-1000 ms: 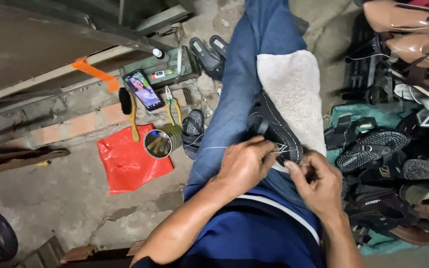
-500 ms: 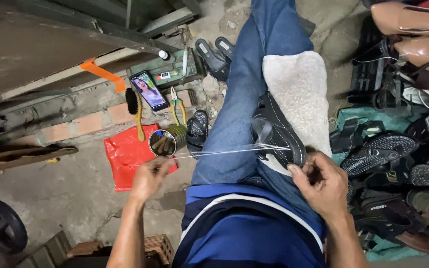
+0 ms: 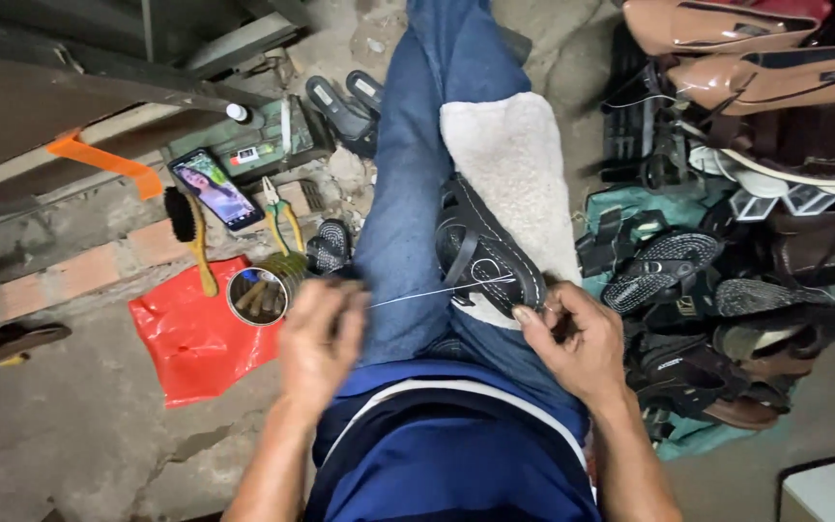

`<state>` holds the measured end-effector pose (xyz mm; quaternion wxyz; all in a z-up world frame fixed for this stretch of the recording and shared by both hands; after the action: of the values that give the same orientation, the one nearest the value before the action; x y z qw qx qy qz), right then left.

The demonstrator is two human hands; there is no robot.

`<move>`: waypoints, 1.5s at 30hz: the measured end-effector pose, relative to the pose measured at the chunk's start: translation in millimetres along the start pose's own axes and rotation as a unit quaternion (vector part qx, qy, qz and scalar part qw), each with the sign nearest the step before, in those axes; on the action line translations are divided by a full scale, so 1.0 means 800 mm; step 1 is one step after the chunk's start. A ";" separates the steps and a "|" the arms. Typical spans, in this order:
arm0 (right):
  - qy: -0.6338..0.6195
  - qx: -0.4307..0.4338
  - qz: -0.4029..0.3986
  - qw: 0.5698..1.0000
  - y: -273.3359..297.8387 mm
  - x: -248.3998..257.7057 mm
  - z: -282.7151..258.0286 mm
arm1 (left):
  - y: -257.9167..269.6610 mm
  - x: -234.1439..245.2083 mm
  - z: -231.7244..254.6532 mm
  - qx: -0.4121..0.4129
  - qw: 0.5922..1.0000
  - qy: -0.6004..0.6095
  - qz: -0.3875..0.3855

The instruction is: Hand-sewing the sole of a black sandal to repair it in a workshop environment.

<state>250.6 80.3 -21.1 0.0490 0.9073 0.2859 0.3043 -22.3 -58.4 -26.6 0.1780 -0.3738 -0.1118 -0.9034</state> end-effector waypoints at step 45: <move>-0.566 0.085 0.024 0.820 0.014 0.021 0.100 | -0.072 -0.059 0.143 -0.082 0.943 0.199 -0.254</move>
<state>313.7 86.6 -74.5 0.1174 0.9270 0.2108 -0.2871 58.0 43.5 15.4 -0.0702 -0.1584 -0.0907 -0.9807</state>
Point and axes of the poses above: each hand's wrist, its own y-axis away from the middle knuckle, its own x-axis out of the back of the hand, z = x × y, the point moved 1 cm from there along -y, towards the middle knuckle, and after that the axes turned 7 degrees about -z, right-handed, at the moved point
